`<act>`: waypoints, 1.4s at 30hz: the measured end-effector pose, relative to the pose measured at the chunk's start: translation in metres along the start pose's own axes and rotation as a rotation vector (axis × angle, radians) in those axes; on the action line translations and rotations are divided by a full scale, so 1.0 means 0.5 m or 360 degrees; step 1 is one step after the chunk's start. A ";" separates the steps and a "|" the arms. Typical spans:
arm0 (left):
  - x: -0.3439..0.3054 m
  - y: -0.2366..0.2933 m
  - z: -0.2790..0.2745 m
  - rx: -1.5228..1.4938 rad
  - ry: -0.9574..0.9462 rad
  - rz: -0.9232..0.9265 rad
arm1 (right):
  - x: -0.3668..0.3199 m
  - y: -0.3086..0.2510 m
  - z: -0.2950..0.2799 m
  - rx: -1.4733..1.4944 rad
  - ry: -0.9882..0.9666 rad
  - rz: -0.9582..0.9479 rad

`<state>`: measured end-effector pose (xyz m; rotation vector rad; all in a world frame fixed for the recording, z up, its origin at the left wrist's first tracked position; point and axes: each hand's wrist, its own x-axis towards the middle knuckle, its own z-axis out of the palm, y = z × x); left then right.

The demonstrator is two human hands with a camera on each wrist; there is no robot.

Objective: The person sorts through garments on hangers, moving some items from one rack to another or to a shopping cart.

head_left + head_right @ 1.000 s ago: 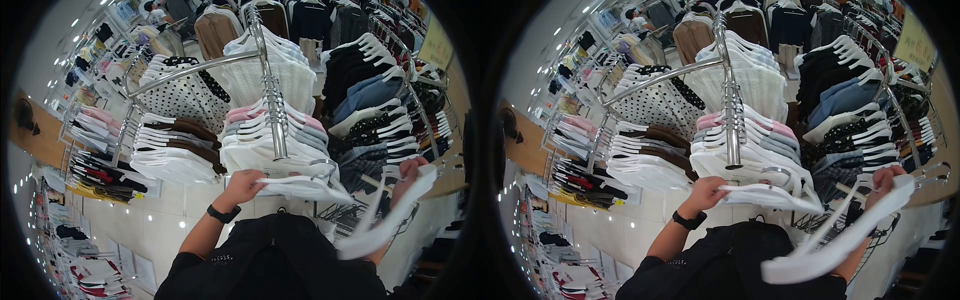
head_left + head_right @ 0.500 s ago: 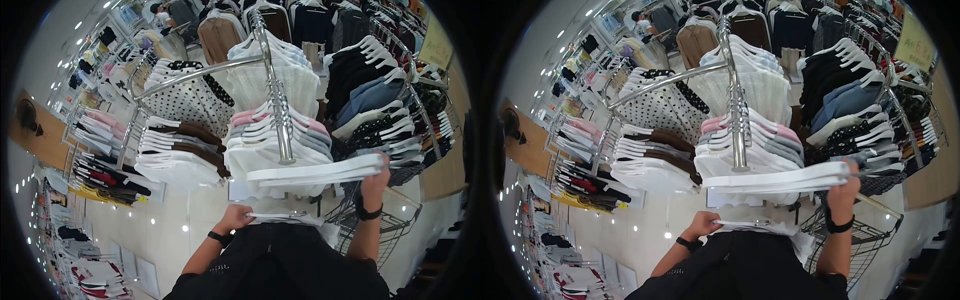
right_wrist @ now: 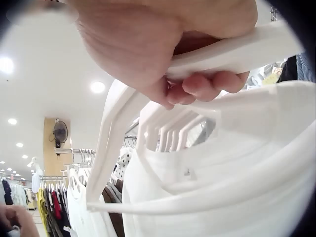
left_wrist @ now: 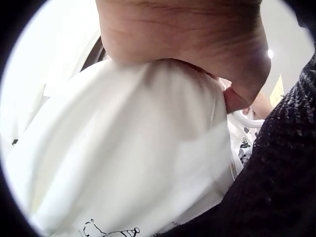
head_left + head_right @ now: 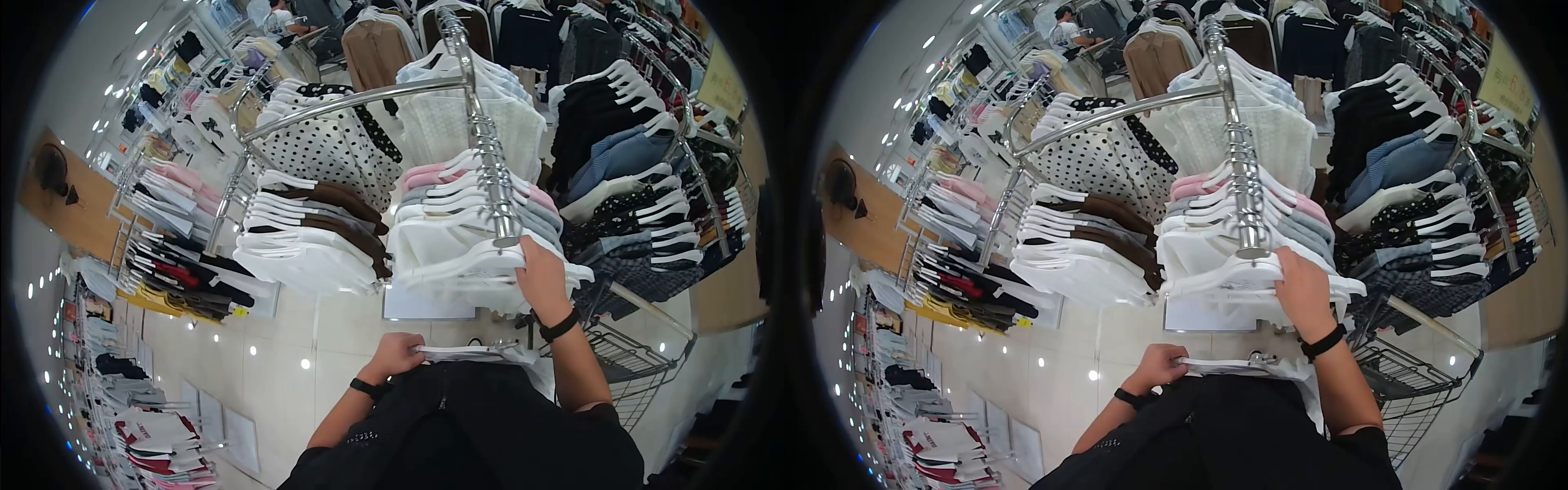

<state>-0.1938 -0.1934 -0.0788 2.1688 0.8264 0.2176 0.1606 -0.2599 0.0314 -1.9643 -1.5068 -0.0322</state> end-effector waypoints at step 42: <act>-0.258 -0.253 -0.066 -0.0636 0.0043 0.0124 | -0.500 -0.274 0.246 0.0711 0.0392 0.0607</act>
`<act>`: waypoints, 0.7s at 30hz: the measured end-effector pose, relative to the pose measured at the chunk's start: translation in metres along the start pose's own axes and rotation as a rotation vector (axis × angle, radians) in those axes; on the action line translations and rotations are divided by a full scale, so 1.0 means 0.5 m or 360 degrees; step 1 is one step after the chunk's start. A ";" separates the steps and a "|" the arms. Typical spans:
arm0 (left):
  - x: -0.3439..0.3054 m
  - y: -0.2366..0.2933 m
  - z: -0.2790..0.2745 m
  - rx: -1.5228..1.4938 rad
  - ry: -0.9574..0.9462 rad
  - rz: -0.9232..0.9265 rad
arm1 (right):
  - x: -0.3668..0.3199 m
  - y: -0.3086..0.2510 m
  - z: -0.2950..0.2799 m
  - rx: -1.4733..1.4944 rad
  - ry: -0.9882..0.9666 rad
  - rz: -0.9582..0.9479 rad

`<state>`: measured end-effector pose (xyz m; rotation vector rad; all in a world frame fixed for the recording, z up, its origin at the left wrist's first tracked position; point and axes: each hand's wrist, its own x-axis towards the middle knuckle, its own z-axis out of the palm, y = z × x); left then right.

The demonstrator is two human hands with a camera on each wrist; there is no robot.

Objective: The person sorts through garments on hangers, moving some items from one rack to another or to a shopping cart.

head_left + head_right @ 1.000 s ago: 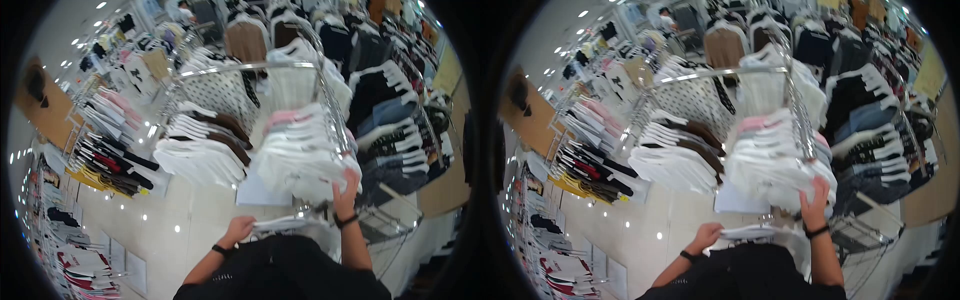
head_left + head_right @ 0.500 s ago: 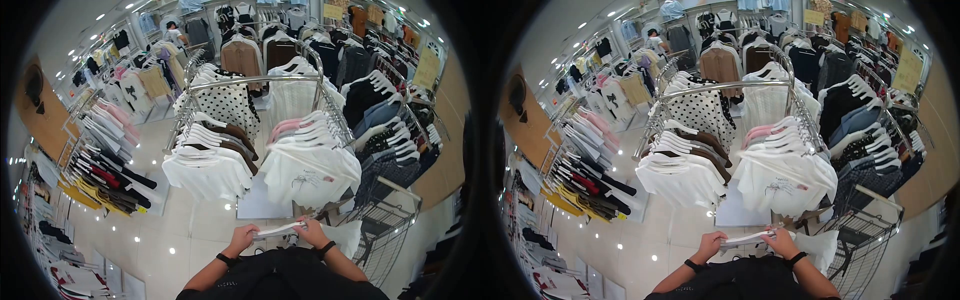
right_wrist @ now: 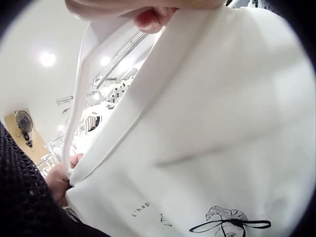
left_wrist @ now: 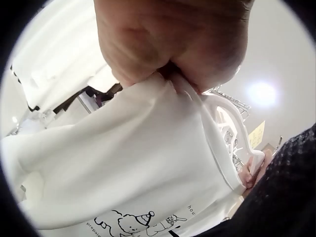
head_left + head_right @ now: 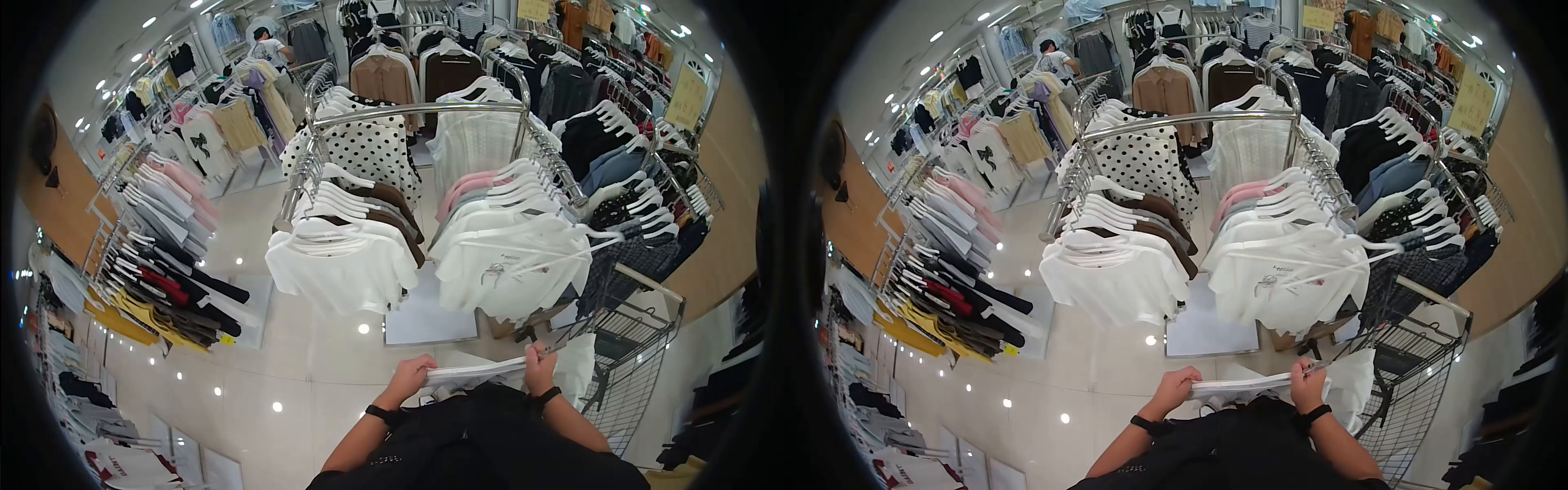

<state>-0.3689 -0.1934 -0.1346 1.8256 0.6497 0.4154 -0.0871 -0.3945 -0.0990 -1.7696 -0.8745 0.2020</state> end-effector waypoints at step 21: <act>0.043 0.106 0.114 0.0060 -0.0270 -0.0229 | 0.514 -0.172 -0.154 -0.0237 -0.0030 -0.0213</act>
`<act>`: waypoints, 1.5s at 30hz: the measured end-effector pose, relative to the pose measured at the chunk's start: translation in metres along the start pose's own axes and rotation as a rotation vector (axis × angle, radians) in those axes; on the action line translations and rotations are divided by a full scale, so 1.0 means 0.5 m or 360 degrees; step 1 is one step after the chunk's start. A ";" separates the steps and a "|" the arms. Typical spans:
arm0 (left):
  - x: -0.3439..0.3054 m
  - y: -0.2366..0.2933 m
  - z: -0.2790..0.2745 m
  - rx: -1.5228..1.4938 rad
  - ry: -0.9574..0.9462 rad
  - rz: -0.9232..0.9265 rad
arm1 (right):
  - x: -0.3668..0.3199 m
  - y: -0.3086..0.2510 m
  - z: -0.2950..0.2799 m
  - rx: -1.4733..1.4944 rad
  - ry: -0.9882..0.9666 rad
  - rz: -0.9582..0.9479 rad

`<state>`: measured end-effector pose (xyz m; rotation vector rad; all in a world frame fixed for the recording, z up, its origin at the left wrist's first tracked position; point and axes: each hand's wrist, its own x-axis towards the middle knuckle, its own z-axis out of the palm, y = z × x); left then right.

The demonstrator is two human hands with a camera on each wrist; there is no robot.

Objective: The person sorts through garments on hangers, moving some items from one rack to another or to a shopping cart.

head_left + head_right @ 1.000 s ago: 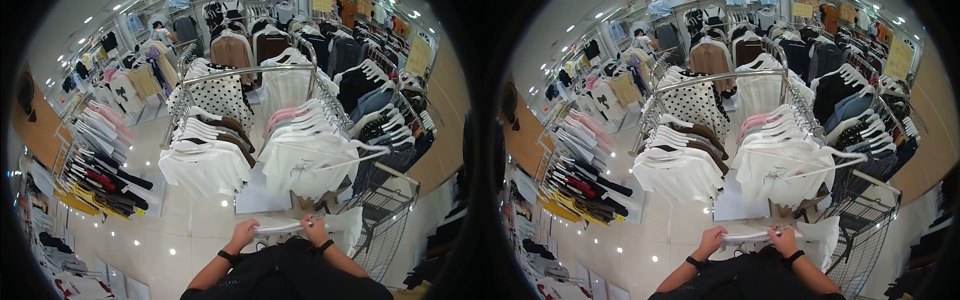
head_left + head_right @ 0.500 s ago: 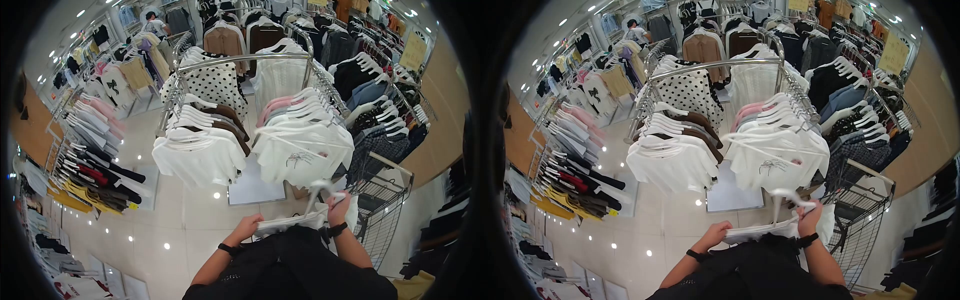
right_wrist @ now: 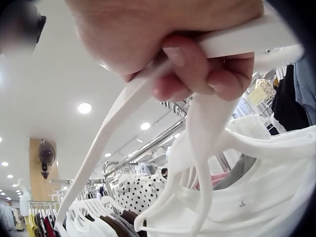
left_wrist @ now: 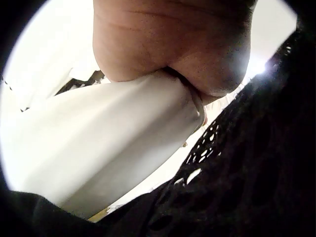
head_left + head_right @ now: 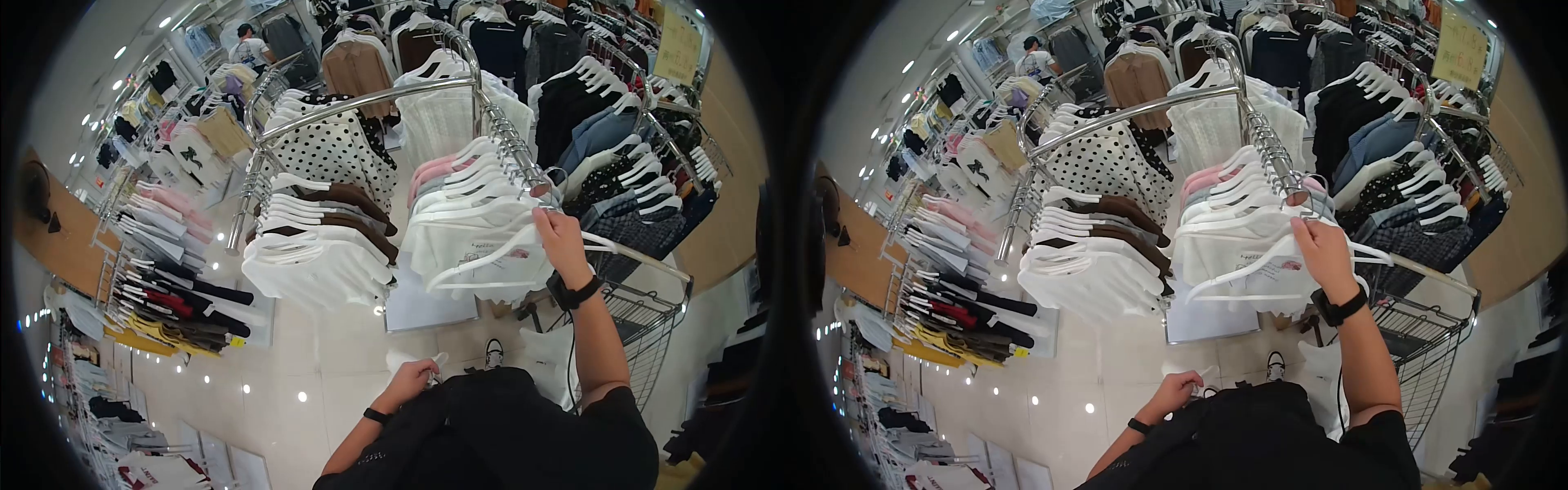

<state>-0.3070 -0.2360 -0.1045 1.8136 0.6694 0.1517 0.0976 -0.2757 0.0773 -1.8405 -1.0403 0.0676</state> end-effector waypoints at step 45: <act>0.025 0.058 -0.182 -0.0445 0.0627 0.0029 | -0.334 0.137 0.277 0.0138 -0.1749 0.0499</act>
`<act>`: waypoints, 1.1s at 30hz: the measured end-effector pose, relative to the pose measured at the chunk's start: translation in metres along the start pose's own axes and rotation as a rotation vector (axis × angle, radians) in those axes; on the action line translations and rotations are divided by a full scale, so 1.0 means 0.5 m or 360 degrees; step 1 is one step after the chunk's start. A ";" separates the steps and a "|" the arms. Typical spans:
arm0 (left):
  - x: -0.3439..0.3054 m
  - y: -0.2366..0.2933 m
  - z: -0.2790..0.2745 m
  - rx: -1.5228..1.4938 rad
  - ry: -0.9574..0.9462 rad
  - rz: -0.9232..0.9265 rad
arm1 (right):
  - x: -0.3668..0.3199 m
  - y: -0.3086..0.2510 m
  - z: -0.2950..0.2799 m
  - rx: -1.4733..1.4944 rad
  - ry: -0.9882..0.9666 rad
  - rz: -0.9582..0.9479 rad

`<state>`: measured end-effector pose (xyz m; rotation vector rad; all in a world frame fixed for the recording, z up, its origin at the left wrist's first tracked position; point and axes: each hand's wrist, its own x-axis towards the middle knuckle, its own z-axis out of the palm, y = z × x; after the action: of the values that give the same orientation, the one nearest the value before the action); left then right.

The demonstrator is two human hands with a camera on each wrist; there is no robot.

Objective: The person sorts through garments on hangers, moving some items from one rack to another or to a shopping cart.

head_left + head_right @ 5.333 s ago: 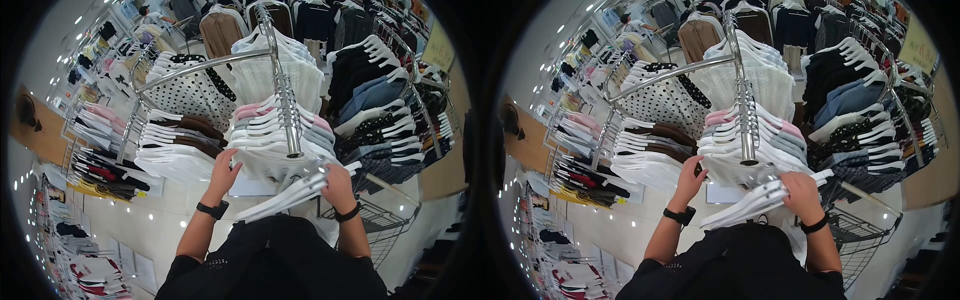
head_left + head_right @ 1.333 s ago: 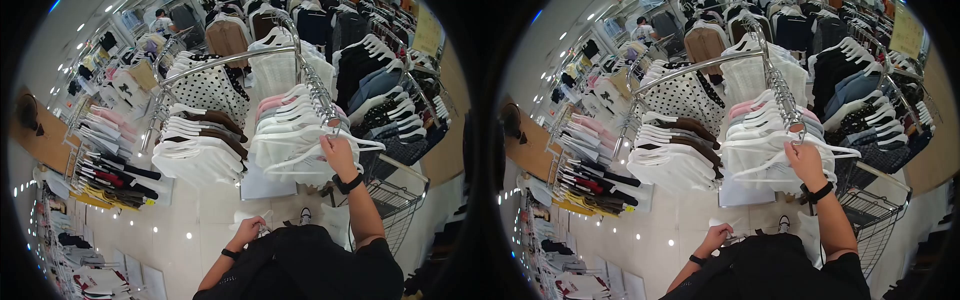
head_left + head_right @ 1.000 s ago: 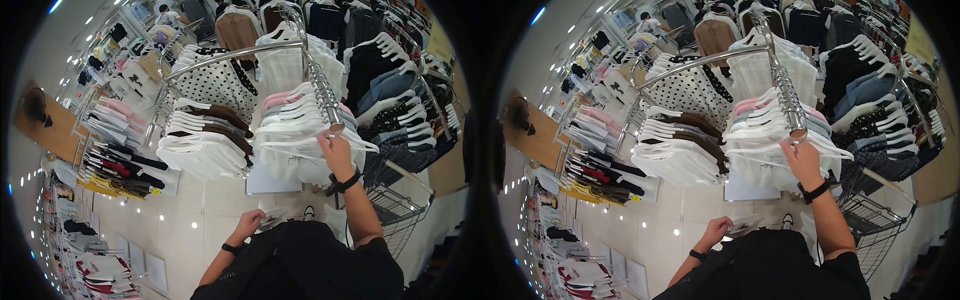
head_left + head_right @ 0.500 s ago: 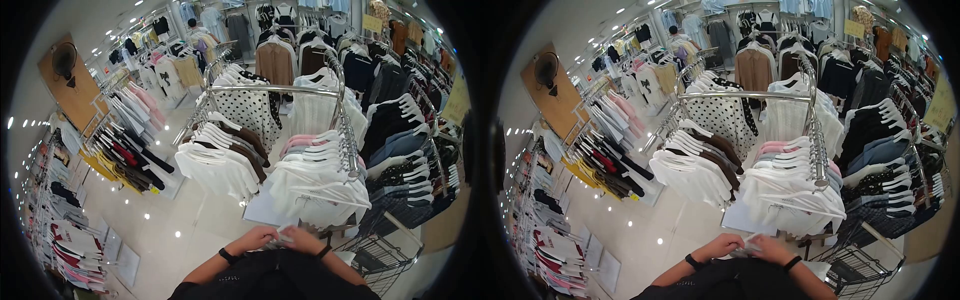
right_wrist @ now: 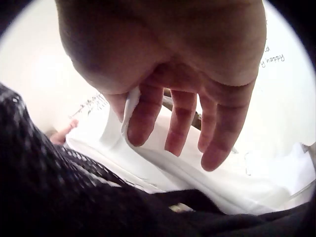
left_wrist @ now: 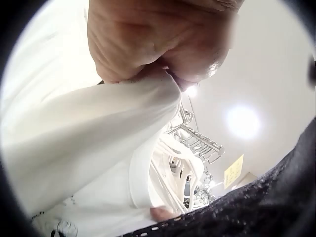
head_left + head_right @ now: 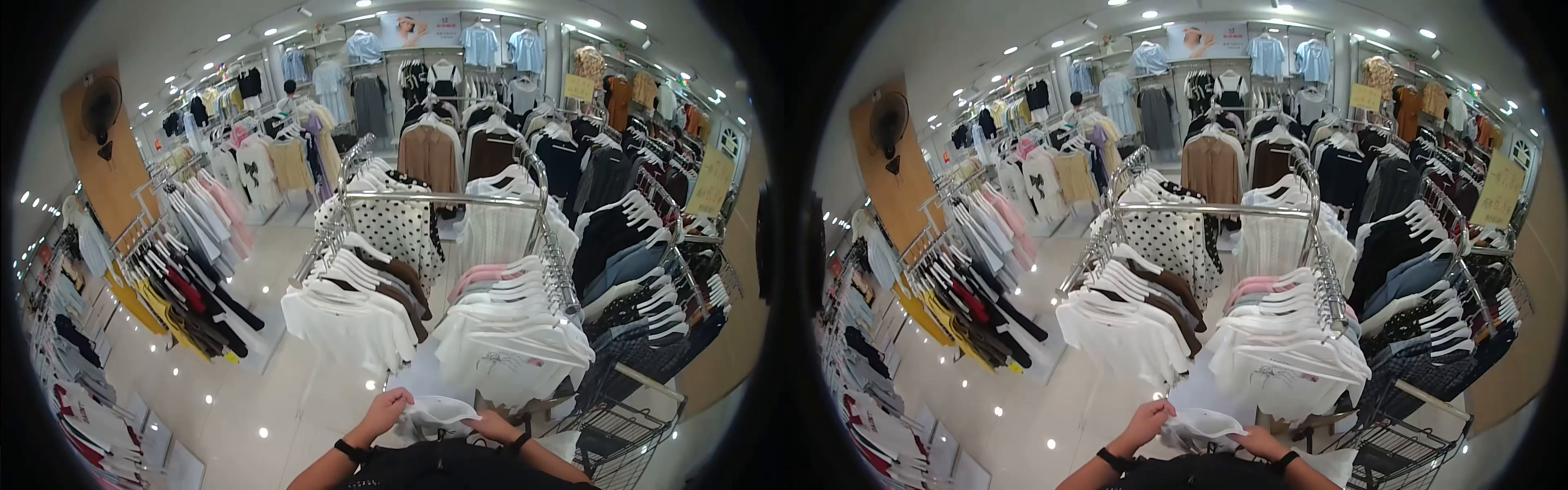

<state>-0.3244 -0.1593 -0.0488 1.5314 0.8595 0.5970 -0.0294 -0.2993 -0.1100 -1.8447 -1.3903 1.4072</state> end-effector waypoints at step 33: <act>0.009 -0.176 0.137 -0.0606 -0.1329 0.0002 | -0.249 -0.231 0.051 0.1198 0.1390 -0.0265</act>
<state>-0.2840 -0.1965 -0.1459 1.2531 0.0920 0.0710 -0.1019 -0.3690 0.0294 -1.4663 -0.4551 0.7020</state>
